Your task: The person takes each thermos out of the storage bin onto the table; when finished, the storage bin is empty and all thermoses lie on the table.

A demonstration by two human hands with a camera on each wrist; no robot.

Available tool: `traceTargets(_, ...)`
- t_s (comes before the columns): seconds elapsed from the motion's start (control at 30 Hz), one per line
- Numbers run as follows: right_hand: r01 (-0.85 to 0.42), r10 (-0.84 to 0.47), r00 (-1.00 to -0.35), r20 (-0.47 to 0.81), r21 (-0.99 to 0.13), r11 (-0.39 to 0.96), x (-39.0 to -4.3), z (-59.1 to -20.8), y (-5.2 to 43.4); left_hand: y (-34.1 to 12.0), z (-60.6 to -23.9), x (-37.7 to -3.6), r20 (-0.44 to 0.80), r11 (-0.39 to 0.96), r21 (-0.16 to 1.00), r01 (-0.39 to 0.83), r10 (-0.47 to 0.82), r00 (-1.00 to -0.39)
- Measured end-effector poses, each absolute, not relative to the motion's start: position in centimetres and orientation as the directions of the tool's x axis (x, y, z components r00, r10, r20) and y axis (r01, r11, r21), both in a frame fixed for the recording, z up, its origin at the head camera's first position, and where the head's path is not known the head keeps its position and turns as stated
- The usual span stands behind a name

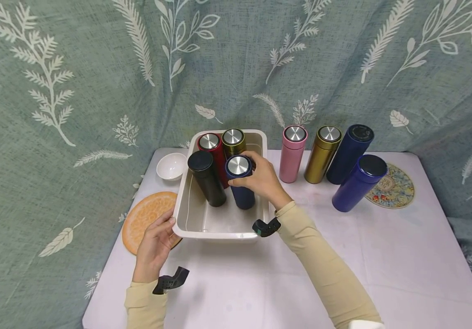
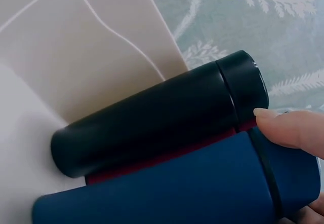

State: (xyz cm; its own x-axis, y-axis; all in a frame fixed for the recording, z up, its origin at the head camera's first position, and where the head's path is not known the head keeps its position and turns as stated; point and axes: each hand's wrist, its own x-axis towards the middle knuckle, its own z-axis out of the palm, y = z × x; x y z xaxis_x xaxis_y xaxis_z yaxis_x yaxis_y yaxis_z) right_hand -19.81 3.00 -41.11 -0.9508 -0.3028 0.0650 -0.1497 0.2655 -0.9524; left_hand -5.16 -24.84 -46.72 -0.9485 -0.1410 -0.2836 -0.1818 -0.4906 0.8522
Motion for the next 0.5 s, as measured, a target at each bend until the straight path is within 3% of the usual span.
traceTargets(0.5, -0.162, -0.289, -0.952, 0.105, -0.97, 0.181, -19.1, -39.8, 3.9, -24.8, -46.7, -5.2, -0.285, -0.494, 0.851, -0.182, -0.142, -0.948)
